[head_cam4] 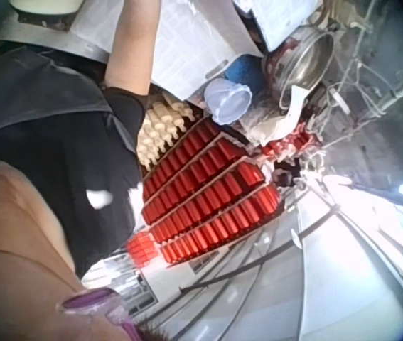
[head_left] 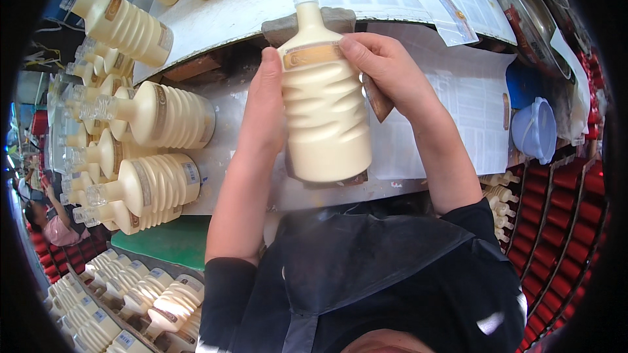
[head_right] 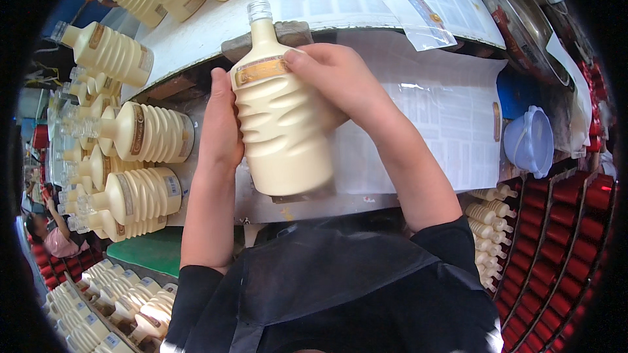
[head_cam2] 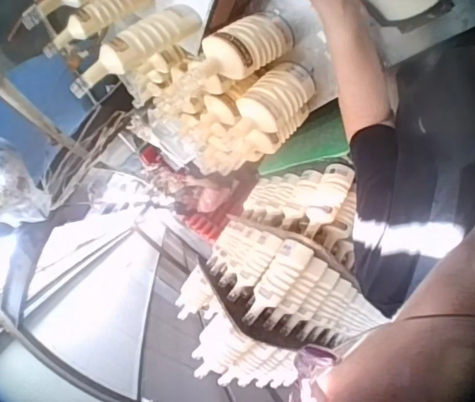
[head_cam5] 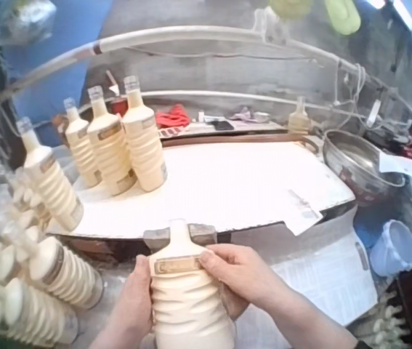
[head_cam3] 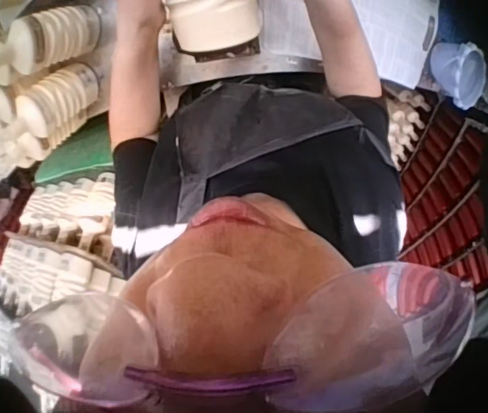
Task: The person picks up cream-colored plastic bottles from a nearby stack, places them on a workbench, and applies paper labels to the sides. They smooth the labels with their fingers and then set the labeled bottles aside. The process repeats for several bottles.
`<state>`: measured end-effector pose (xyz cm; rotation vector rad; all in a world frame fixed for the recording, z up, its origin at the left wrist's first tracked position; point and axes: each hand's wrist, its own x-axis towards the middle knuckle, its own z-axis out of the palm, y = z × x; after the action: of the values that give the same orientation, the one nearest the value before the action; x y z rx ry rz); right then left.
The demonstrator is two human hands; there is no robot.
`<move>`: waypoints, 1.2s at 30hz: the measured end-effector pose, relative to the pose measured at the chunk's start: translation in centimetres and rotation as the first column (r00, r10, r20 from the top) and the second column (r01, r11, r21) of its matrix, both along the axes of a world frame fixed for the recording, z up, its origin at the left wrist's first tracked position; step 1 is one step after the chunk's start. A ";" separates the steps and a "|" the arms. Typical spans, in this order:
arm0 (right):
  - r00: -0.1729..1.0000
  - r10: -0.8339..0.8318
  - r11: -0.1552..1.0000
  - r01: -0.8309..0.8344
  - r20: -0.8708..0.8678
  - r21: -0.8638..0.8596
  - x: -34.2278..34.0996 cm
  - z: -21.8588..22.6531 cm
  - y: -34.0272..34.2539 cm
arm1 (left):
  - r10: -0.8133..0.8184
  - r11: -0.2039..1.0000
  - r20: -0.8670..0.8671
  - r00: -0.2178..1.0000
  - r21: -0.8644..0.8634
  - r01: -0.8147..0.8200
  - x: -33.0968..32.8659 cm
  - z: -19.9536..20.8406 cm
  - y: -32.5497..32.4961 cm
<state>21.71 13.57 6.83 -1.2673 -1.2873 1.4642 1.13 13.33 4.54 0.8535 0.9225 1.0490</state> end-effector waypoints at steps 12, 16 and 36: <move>0.999 -0.037 0.999 0.036 -0.010 -0.030 -0.5 -0.2 0.1 | 0.039 0.995 -0.140 0.989 0.102 -0.025 0.4 -0.7 0.3; 0.999 -0.044 0.999 0.044 -0.014 -0.016 -0.6 -0.6 0.0 | 0.054 0.994 -0.155 0.986 0.101 -0.039 0.5 -0.6 0.3; 0.793 -0.526 0.740 0.249 0.308 0.624 -3.5 -0.5 -2.6 | 0.057 0.993 -0.133 0.989 0.106 -0.043 1.1 0.5 0.0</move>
<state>18.24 10.98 6.33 -1.4088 -1.4791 0.4078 2.27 13.33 5.08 1.0019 1.0156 1.0995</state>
